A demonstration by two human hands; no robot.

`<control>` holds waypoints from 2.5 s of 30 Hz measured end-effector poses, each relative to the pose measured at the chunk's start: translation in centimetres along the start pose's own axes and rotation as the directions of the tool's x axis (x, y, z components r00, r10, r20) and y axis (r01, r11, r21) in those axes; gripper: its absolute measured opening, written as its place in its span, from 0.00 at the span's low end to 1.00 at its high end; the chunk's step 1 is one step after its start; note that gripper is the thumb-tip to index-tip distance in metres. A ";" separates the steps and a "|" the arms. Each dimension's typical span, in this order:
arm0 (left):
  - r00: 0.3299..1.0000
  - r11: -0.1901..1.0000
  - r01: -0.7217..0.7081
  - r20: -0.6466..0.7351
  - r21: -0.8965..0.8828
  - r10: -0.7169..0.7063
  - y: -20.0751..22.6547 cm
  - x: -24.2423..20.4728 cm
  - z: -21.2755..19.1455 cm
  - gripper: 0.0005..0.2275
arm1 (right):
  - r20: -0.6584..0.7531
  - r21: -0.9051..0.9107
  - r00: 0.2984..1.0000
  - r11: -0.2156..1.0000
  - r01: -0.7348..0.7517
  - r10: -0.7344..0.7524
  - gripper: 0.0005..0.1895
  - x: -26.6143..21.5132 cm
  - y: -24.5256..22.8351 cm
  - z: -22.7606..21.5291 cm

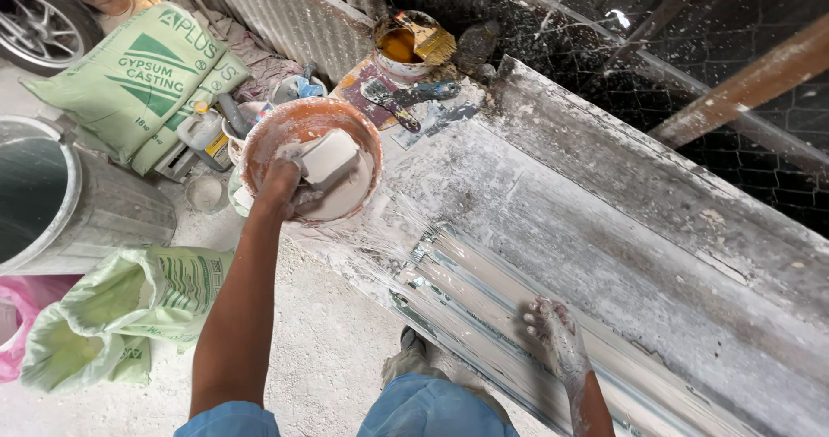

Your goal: The person applies a white plaster-like paste to a long ribbed mold using a trowel and hand, smoothing the surface along the grooves. The person then lifts the mold and places it on a rack with other finished decorative pieces.

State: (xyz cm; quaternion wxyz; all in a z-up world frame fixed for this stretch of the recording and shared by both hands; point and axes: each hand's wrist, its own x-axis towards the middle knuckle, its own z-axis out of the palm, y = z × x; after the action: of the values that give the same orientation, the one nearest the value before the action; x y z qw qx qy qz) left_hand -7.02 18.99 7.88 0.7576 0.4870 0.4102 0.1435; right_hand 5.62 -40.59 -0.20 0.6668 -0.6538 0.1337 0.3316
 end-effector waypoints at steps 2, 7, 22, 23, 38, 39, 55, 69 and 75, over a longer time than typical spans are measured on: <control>0.996 0.998 -0.065 0.065 -0.024 0.067 0.7 -1.2 0.4 0.15 | -0.005 0.005 1.000 1.000 0.003 -0.003 0.20 -0.6 0.4 -0.5; 0.980 0.991 -0.117 0.152 -0.069 0.126 2.7 -6.0 3.0 0.16 | 0.001 0.031 0.998 0.997 0.064 -0.064 0.20 -2.3 1.7 -2.1; 0.917 0.996 0.093 0.390 0.010 -0.089 -9.1 -14.1 14.4 0.22 | -0.219 0.256 0.966 0.947 0.193 -0.138 0.12 -12.1 8.5 -11.3; 0.914 0.995 0.093 0.395 0.018 -0.093 -10.5 -13.5 14.7 0.21 | -0.223 0.276 0.962 0.937 0.216 -0.156 0.12 -13.2 9.0 -11.7; 0.812 0.987 -0.103 0.583 0.128 0.009 -18.1 -2.8 12.1 0.19 | -0.469 0.011 0.838 0.947 0.320 -0.278 0.16 -15.9 11.6 -7.5; 0.811 0.980 -0.131 0.585 0.152 0.017 -17.9 -2.4 12.0 0.20 | -0.461 -0.034 0.830 0.941 0.338 -0.315 0.16 -16.0 11.6 -6.9; 0.805 0.945 -0.259 0.585 0.199 0.098 -16.3 -1.3 11.1 0.20 | -0.546 -0.058 0.789 0.952 0.302 -0.283 0.17 -17.5 12.0 -3.3; 0.696 0.876 -0.376 0.717 0.302 0.052 -16.4 -4.8 19.3 0.18 | -0.630 0.041 0.734 0.932 0.360 -0.256 0.16 -19.9 15.1 -3.7; 0.605 0.846 -0.421 0.796 0.327 -0.007 -18.9 -6.2 24.1 0.19 | -0.695 0.069 0.687 0.932 0.355 -0.211 0.17 -23.2 16.1 -4.8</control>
State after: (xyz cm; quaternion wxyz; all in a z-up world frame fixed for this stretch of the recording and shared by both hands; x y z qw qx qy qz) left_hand 4.03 -9.00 -0.73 0.6881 0.7192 0.0062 -0.0961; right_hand -20.32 -52.59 0.86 0.6765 -0.6723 0.2963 -0.0515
